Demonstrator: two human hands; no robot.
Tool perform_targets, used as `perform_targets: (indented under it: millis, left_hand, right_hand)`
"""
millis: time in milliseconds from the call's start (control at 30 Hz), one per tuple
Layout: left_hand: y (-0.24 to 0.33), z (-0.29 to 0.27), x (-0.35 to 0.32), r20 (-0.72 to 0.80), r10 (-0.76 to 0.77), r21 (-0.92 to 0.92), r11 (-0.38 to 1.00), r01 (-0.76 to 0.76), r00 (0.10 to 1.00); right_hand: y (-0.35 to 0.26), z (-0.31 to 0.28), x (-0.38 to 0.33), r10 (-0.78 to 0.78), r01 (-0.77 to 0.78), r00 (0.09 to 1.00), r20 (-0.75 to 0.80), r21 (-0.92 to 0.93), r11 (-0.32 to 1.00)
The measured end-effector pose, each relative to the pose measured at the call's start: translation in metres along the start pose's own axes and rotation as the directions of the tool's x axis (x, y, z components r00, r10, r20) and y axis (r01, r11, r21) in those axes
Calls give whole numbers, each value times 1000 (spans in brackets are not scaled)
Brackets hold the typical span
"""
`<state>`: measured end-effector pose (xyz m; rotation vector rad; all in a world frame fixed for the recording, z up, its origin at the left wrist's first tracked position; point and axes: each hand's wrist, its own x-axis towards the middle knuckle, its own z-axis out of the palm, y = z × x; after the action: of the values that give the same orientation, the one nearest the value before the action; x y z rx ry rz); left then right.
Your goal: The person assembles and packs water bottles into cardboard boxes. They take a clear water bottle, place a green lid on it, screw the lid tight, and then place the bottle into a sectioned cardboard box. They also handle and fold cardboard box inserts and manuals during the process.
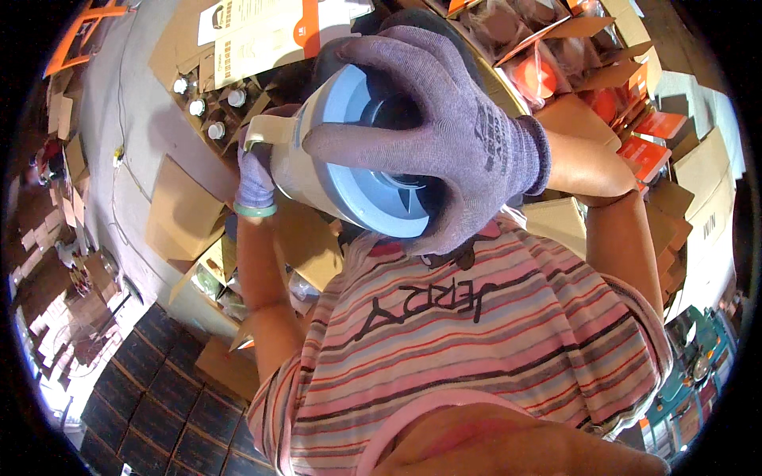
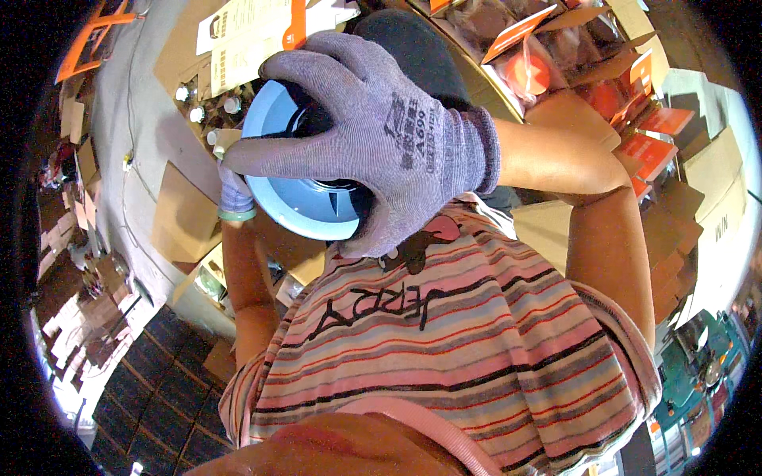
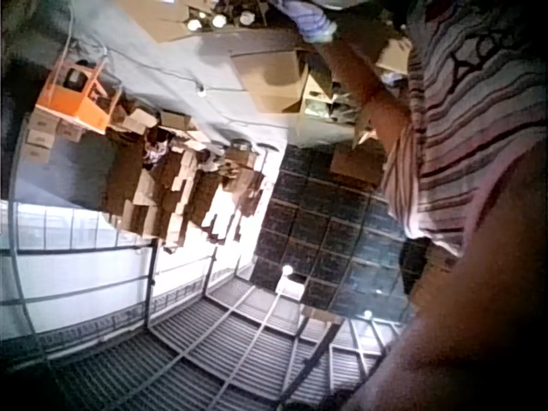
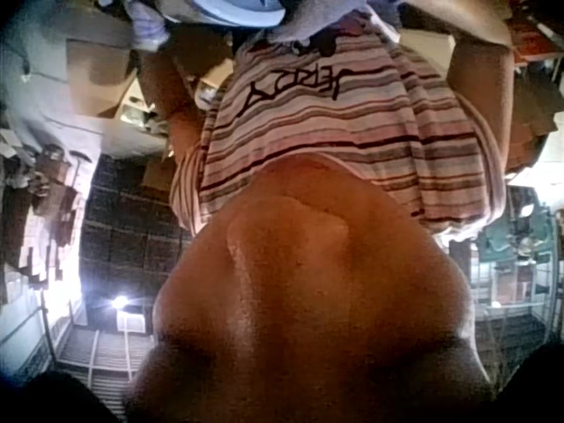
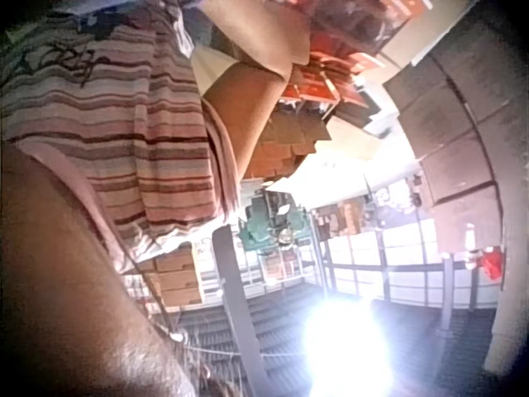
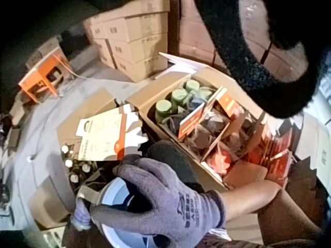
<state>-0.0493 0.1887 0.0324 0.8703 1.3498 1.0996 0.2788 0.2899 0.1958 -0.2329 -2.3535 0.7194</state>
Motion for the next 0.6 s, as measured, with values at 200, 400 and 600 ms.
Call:
perform_targets:
  millis: [200,400,600]
  left_hand:
    - [3,-7,9,173,-106,150,985,80,979]
    - [14,-8,35,224,-83,248,969,26,971]
    - [52,5,18,-34,383,445,832,-330,923]
  right_hand:
    - [-8,11,2,-172,173,985,-15,57,983]
    - [-1,1,3,-166,164,986,25,68,984]
    - [43,-5,1,-71,90,989,-132,147,985]
